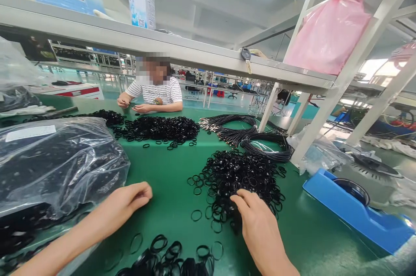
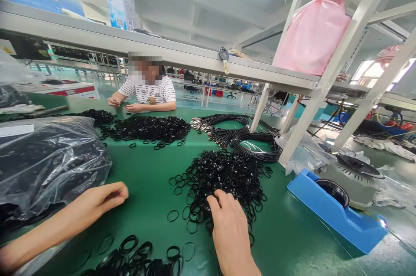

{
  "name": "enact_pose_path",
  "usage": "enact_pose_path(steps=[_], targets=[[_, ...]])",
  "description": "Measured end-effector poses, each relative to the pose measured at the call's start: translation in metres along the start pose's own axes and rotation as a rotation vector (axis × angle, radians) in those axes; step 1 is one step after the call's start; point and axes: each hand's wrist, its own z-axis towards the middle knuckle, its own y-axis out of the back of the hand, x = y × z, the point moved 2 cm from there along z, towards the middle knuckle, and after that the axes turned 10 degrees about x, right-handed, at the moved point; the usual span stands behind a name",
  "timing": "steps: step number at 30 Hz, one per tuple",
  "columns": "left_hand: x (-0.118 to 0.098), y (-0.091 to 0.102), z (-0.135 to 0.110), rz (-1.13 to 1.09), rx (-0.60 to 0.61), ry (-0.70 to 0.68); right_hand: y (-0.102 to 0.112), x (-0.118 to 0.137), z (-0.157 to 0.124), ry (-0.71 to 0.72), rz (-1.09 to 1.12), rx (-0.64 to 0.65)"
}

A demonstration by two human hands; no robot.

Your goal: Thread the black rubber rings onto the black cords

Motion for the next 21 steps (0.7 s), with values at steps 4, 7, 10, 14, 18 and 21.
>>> enact_pose_path(steps=[4, 7, 10, 14, 18, 21], targets=[[-0.051, -0.021, 0.005, -0.109, 0.132, -0.111, 0.002, 0.027, -0.007, 0.238, 0.329, 0.215], [-0.069, -0.036, -0.007, -0.128, 0.289, -0.150, -0.005, 0.047, -0.013, 0.375, 0.426, 0.454], [-0.068, -0.051, -0.026, -0.112, 0.444, -0.112, -0.007, 0.051, -0.013, 0.294, 0.421, 0.474], [-0.061, -0.062, -0.038, -0.121, 0.404, -0.123, 0.002, 0.046, -0.014, 0.252, 0.604, 0.529], [-0.057, -0.066, -0.028, -0.367, 0.282, -0.084, 0.005, 0.046, -0.017, 0.218, 0.757, 0.580], [-0.060, -0.072, -0.021, -0.679, 0.288, 0.000, -0.001, 0.046, -0.016, 0.066, 0.771, 0.491]])
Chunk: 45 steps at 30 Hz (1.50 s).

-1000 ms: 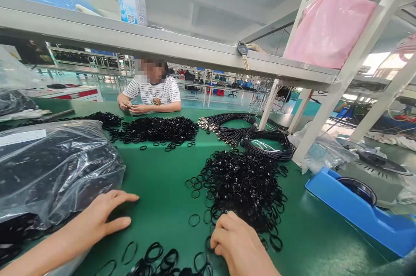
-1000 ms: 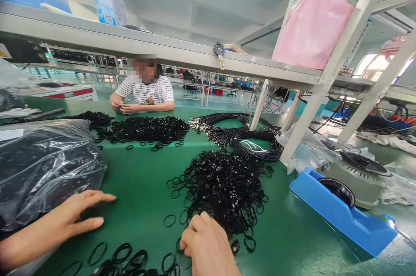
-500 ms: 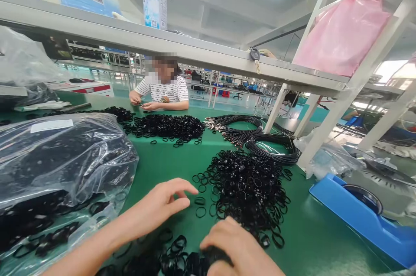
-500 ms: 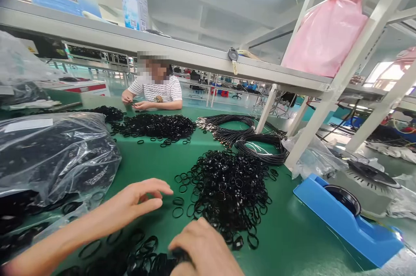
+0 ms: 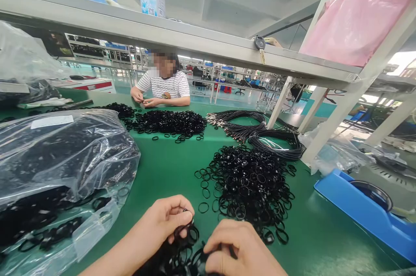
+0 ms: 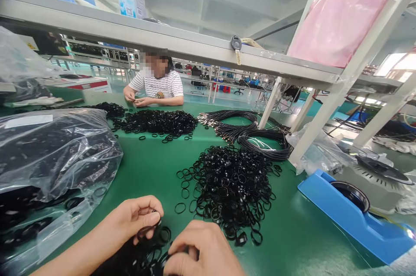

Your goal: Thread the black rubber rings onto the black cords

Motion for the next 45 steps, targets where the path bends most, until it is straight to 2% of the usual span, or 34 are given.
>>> enact_pose_path(steps=[3, 6, 11, 14, 17, 19, 21, 25, 28, 31, 34, 36, 39, 45], targets=[[-0.002, -0.010, 0.007, -0.178, 0.027, -0.022, -0.002, -0.002, 0.005, -0.087, 0.023, -0.103], [-0.007, -0.018, 0.015, -0.175, 0.045, -0.070, -0.001, 0.000, 0.009, -0.052, 0.060, -0.121], [-0.010, -0.011, 0.038, 0.158, -0.021, -0.117, 0.009, -0.002, 0.006, -0.081, 0.033, -0.155], [-0.007, -0.003, 0.047, 0.299, -0.044, -0.104, 0.009, -0.005, 0.004, -0.055, -0.051, -0.094], [-0.009, 0.002, 0.044, 0.384, -0.065, -0.105, 0.000, -0.007, 0.004, 0.052, -0.182, 0.024], [-0.013, 0.005, 0.036, 0.427, -0.073, -0.123, -0.003, -0.009, 0.005, 0.081, -0.213, 0.016], [-0.017, 0.004, 0.027, 0.456, -0.047, -0.129, -0.003, -0.012, 0.007, 0.032, -0.112, -0.046], [-0.017, -0.010, 0.014, 0.351, 0.094, -0.080, 0.002, -0.018, 0.011, -0.096, 0.398, -0.120], [-0.009, -0.025, 0.015, 0.207, 0.170, -0.069, 0.002, -0.020, 0.014, -0.054, 0.615, -0.107], [0.000, -0.028, 0.018, 0.126, 0.119, -0.021, 0.004, -0.023, 0.016, -0.016, 0.618, -0.153], [0.003, -0.018, 0.017, 0.132, 0.018, -0.003, 0.007, -0.027, 0.017, -0.021, 0.587, -0.219], [0.002, -0.011, 0.016, 0.121, -0.018, -0.011, 0.009, -0.029, 0.018, -0.024, 0.604, -0.213], [-0.001, -0.010, 0.017, 0.120, 0.010, -0.051, 0.008, -0.030, 0.019, -0.050, 0.623, -0.184], [0.000, -0.028, 0.021, 0.213, 0.035, -0.057, 0.000, -0.024, 0.020, -0.083, 0.557, -0.219]])
